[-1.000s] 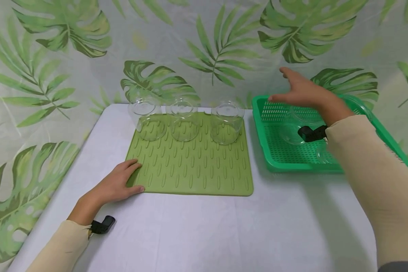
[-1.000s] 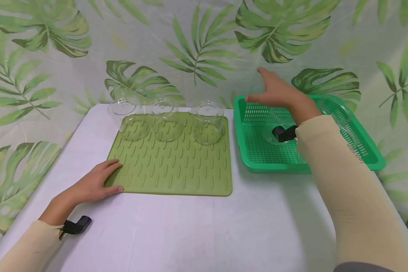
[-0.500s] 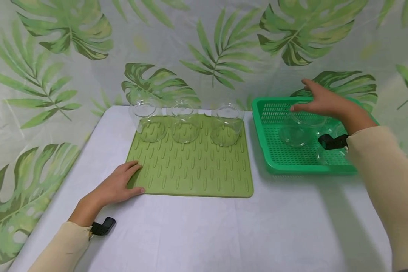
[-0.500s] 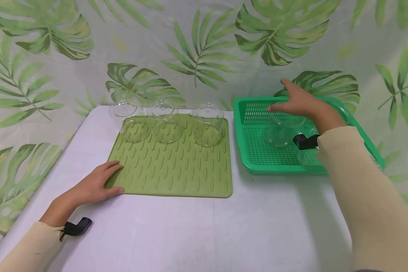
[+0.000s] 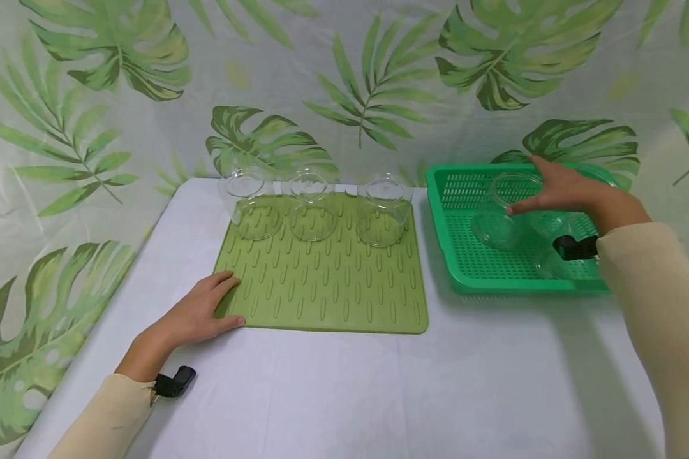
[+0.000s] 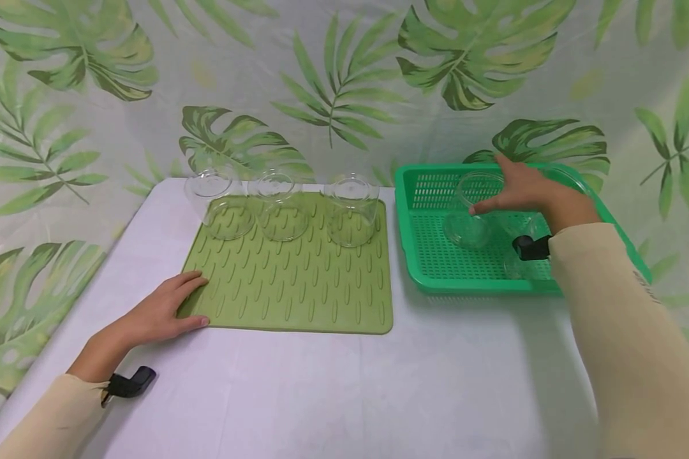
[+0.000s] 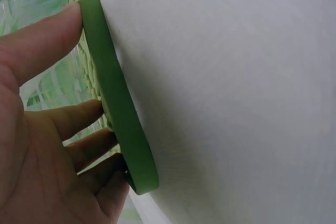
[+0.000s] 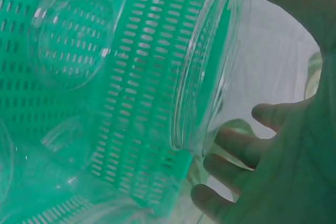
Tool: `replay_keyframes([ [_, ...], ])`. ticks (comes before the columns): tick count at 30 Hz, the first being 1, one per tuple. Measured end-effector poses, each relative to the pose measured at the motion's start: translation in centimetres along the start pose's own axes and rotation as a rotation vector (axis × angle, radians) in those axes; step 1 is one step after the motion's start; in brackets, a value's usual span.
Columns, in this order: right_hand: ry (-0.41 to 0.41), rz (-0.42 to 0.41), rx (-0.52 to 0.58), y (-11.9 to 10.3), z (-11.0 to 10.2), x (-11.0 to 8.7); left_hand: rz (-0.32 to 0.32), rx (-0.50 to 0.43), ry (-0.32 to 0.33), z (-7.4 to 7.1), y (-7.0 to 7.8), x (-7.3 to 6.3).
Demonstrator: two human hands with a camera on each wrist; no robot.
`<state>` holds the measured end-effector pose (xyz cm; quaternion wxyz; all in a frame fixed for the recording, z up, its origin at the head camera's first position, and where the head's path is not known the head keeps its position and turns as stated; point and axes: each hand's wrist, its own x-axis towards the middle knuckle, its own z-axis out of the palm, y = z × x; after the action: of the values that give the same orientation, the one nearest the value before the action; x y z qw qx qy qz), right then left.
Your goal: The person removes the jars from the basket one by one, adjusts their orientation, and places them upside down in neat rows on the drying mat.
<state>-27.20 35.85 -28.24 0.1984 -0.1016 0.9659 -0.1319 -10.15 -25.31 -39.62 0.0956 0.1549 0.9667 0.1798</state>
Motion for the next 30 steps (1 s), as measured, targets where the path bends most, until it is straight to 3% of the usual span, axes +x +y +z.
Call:
replay_keyframes([
  [9, -0.066, 0.008, 0.059, -0.3, 0.7, 0.2, 0.0, -0.007, 0.002, 0.1, -0.1, -0.1],
  [30, -0.03, -0.007, 0.051, 0.3, 1.5, 0.6, -0.002, -0.012, 0.002, 0.1, -0.2, 0.0],
])
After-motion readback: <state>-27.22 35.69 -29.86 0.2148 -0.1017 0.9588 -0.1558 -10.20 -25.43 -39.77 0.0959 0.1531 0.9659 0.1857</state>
